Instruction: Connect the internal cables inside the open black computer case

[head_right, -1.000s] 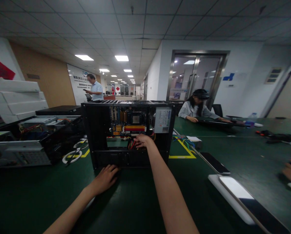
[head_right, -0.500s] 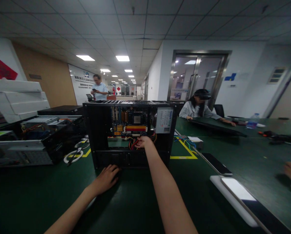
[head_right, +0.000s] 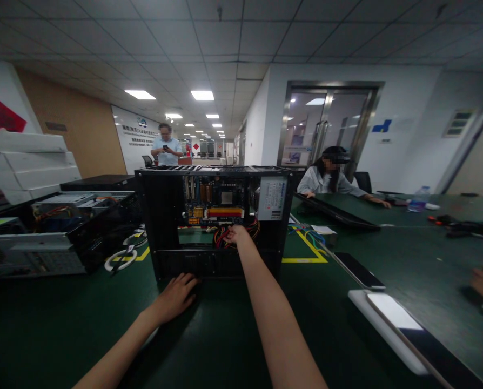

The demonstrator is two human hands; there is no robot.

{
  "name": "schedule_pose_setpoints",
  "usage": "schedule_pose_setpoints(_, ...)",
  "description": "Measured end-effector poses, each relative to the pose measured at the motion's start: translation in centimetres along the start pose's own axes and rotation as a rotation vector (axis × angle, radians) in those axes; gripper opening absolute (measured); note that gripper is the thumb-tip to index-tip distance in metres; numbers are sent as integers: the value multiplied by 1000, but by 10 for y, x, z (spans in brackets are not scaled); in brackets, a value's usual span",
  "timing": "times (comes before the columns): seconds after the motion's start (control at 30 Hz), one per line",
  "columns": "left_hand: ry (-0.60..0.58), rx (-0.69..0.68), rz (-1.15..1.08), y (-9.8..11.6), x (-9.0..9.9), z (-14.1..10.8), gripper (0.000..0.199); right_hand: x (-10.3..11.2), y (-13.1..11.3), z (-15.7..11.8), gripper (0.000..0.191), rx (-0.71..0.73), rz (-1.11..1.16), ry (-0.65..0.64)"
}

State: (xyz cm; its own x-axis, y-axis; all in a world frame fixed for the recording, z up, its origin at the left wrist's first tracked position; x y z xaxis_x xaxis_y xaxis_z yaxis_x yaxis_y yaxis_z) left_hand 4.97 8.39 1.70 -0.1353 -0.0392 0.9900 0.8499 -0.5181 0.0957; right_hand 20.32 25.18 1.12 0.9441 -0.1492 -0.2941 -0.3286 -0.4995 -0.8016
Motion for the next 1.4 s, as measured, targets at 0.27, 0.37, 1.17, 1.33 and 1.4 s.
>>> schedule_pose_setpoints(0.27,0,16,15,-2,-2,1,35,0,-6,4,18,26,-13,22)
schedule_pose_setpoints(0.37,4,5,15,-2,-3,1,35,0,-7,5,19,39,-28,24)
schedule_pose_setpoints(1.17,-17,6,15,-4,-5,1,37,-2,-6,-8,10,63,115,12)
schedule_pose_setpoints(1.33,-2,0,15,-3,-4,1,35,1,-4,-6,11,60,132,41)
schedule_pose_setpoints(1.4,-4,0,7,-3,-4,1,36,2,-4,-7,11,64,110,48)
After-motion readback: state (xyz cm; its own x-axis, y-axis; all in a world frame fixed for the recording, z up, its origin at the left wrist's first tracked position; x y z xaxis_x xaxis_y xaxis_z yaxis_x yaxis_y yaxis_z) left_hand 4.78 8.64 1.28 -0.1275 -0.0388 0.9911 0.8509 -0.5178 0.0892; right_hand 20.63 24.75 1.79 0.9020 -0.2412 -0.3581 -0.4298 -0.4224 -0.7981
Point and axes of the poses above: each hand's wrist, its own z-axis towards the middle knuckle, its own x-axis out of the back of the hand, y = z × x, the point moved 10 cm from there along z, towards the middle knuckle, and after that the axes turned 1 degree about y, right-handed, at the moved point
